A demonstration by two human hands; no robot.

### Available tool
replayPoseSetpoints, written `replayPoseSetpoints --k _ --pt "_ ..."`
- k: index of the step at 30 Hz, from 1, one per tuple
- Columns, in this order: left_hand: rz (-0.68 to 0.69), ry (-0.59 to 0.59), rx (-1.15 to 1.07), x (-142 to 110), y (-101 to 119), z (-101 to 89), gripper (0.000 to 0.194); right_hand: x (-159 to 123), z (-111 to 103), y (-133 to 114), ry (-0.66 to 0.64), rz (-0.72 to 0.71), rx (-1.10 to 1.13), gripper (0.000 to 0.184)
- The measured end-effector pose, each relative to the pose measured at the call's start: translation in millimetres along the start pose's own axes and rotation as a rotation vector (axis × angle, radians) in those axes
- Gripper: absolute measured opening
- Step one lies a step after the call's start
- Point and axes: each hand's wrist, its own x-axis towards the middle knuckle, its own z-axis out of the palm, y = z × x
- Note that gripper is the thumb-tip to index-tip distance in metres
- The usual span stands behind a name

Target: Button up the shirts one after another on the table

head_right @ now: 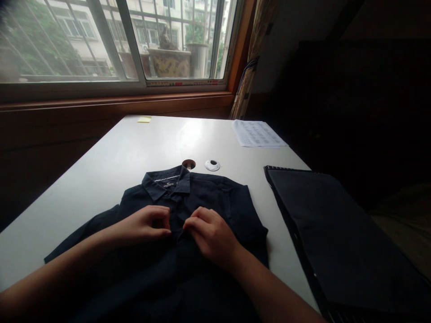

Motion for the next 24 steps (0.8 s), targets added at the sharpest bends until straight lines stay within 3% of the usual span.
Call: replayPoseSetpoints --k 24 --pt "0.0 -0.005 -0.026 0.1 0.4 -0.5 0.015 0.7 0.8 -2.9 0.034 0.048 -0.019 0.023"
